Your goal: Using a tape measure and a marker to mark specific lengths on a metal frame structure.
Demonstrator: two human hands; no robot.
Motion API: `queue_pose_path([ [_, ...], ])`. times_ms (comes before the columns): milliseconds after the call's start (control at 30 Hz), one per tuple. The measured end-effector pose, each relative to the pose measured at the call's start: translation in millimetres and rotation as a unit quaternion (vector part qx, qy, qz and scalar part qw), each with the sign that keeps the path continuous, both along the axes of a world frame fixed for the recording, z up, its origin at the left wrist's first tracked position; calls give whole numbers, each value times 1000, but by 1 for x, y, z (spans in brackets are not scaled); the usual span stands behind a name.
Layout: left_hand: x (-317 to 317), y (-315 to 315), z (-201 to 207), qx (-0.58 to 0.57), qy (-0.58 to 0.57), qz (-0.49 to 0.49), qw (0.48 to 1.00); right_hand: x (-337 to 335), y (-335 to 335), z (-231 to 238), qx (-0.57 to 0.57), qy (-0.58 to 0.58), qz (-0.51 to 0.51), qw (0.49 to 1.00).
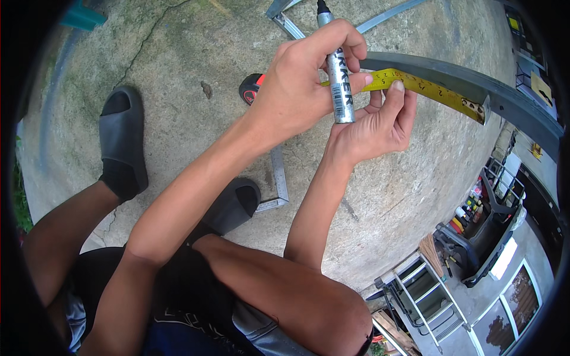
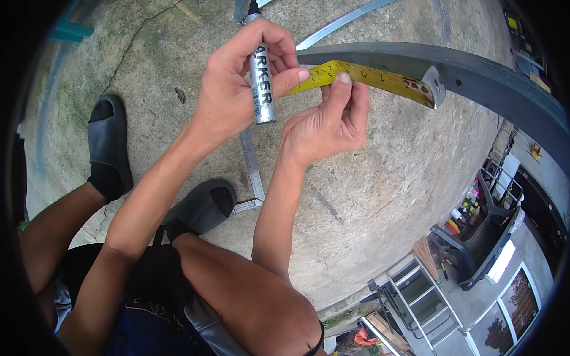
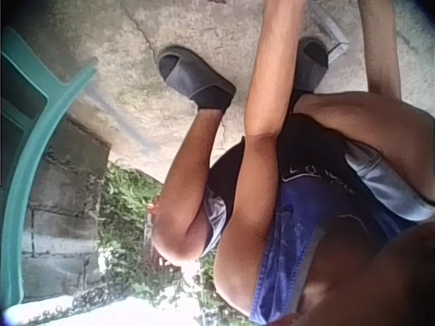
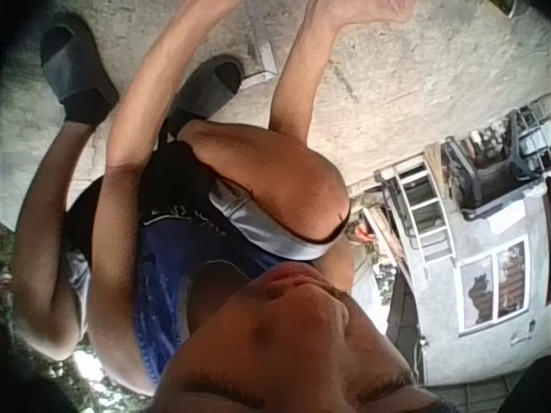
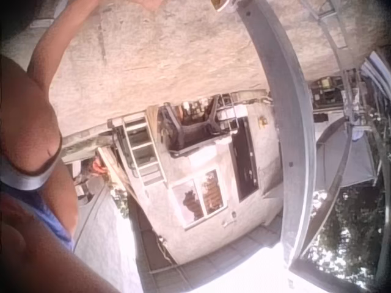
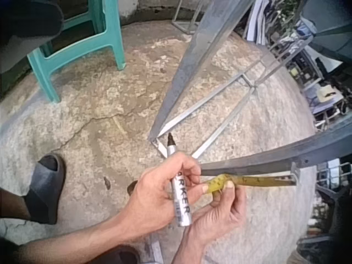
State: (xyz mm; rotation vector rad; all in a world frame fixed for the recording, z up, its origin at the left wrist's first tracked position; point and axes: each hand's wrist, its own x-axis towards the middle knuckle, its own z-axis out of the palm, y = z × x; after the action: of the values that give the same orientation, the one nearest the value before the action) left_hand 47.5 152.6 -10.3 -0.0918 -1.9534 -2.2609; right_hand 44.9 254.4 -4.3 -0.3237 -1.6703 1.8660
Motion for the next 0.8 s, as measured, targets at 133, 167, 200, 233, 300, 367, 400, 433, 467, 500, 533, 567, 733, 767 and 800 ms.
queue_pose_path([
  [133,-16,0,2,-12,64,8,998,2,-15,1,-41,-7,25,999],
  [167,-20,-1,3,-32,72,-9,997,2,-17,-2,-48,6,43,998],
  [200,-22,-1,4,-51,80,-25,995,2,-18,-4,-53,10,36,998],
  [233,-23,-4,6,-77,77,-27,994,2,-20,-5,-58,7,40,997],
  [300,-23,-8,4,-84,85,-28,992,-1,-23,-7,-74,7,35,997],
  [367,-23,-10,3,-84,94,-30,992,1,-25,-10,-43,10,24,999],
  [400,-22,-11,2,-74,86,-30,993,2,-25,-12,-6,8,18,1000],
  [433,-21,-13,2,-66,76,-29,995,3,-25,-11,-8,3,18,1000],
  [467,-19,-17,0,-69,77,-35,994,4,-25,-11,-12,4,12,1000],
  [500,-16,-25,-4,-102,70,-55,991,5,-25,-10,-11,8,2,1000],
  [533,-11,-41,-7,-142,62,-71,985,6,-31,-8,-18,12,-4,1000],
  [567,-4,-54,-14,-240,84,-100,962,6,-29,-8,-23,7,-11,1000],
  [733,46,-80,-80,-306,-104,-205,924,6,-31,-9,9,10,-14,1000],
  [767,51,-78,-91,-309,-100,-209,922,5,-31,-7,13,17,-11,1000],
  [800,53,-76,-96,-314,-72,-169,932,5,-33,-7,9,19,-15,1000],
])
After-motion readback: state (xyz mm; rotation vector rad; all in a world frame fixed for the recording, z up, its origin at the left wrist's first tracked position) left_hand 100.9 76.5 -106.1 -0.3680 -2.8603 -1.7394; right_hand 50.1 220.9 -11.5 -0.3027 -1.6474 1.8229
